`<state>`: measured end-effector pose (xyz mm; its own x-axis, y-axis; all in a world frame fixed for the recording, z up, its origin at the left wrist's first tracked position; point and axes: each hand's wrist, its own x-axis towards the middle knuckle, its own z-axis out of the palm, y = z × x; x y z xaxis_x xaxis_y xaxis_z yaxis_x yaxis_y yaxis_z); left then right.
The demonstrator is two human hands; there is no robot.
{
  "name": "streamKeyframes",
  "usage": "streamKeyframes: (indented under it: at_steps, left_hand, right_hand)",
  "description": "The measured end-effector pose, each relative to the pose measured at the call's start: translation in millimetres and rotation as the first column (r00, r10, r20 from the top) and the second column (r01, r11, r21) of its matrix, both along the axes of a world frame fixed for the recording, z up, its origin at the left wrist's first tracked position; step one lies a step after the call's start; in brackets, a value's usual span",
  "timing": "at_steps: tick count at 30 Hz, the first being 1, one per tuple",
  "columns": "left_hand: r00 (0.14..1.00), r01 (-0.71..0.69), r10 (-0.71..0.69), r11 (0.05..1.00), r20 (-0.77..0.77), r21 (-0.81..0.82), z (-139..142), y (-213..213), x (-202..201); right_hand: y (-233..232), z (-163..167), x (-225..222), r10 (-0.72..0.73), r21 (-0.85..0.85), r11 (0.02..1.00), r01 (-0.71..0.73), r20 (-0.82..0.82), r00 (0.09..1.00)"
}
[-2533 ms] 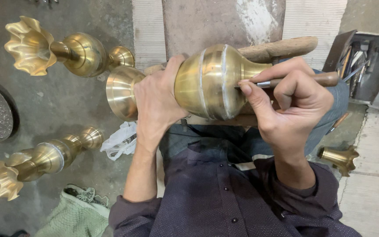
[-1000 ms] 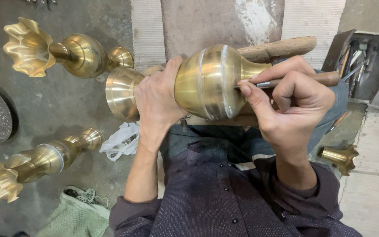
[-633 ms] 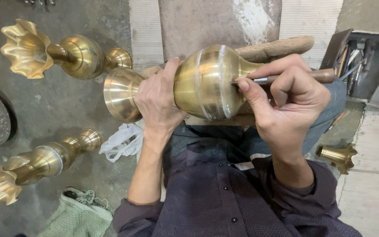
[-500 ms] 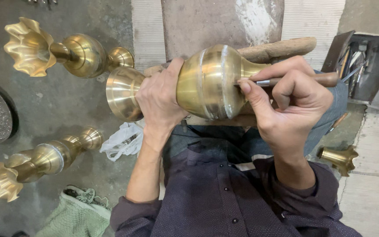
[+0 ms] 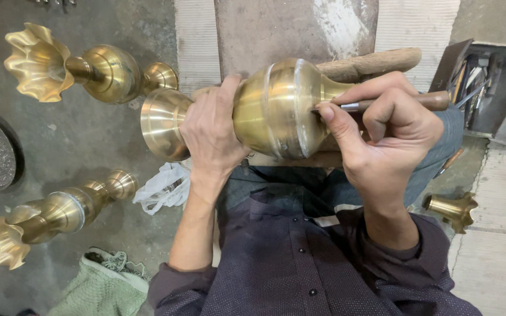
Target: The person sits on the floor holding a brass vase against a wooden turning fixture and uses a small metal scriber to engrave a line around its body, rotating the vase with one hand while guiding the tool with the other. They reposition the vase and continue scribing along its curved surface.
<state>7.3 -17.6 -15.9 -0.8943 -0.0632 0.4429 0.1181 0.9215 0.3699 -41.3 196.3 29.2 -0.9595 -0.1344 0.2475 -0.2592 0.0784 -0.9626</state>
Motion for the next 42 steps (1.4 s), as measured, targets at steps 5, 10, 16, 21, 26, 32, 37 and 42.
streamKeyframes:
  at_steps: [5,10,16,21,26,32,37,42]
  left_hand:
    - [0.994,-0.024,0.026,1.000,0.105,-0.014,-4,-1,-2]
    - [0.976,-0.014,0.009,1.000,0.217,0.023,4,-3,-6]
    - [0.970,-0.002,-0.010,0.999,0.242,0.049,11,-5,-5]
    - [1.000,-0.025,0.025,1.000,-0.007,-0.011,0,4,-1]
    - [0.993,-0.045,0.048,0.999,0.105,-0.030,-4,0,-2]
    - [0.975,-0.020,0.014,0.999,0.220,0.025,4,-4,-5]
    - [0.961,-0.017,0.004,0.999,0.277,0.046,7,-7,-4]
    - [0.999,-0.042,0.041,0.999,-0.026,-0.013,-5,4,-1]
  right_hand:
    - [3,-1,1,-0.001,0.036,0.999,0.002,-0.019,1.000]
    - [4,-2,1,0.002,0.049,0.999,-0.001,-0.031,1.000]
    - [3,0,1,0.011,0.030,1.000,-0.011,-0.008,1.000]
    - [1,0,-1,0.017,0.011,1.000,-0.017,0.001,1.000]
    - [3,3,1,0.026,0.039,0.999,-0.026,-0.003,1.000]
    - [5,4,2,0.016,0.069,0.997,-0.015,-0.019,1.000]
    - [4,1,0,0.006,0.047,0.999,-0.005,-0.004,1.000]
    - [2,-1,-1,0.005,0.032,0.999,-0.005,-0.015,1.000]
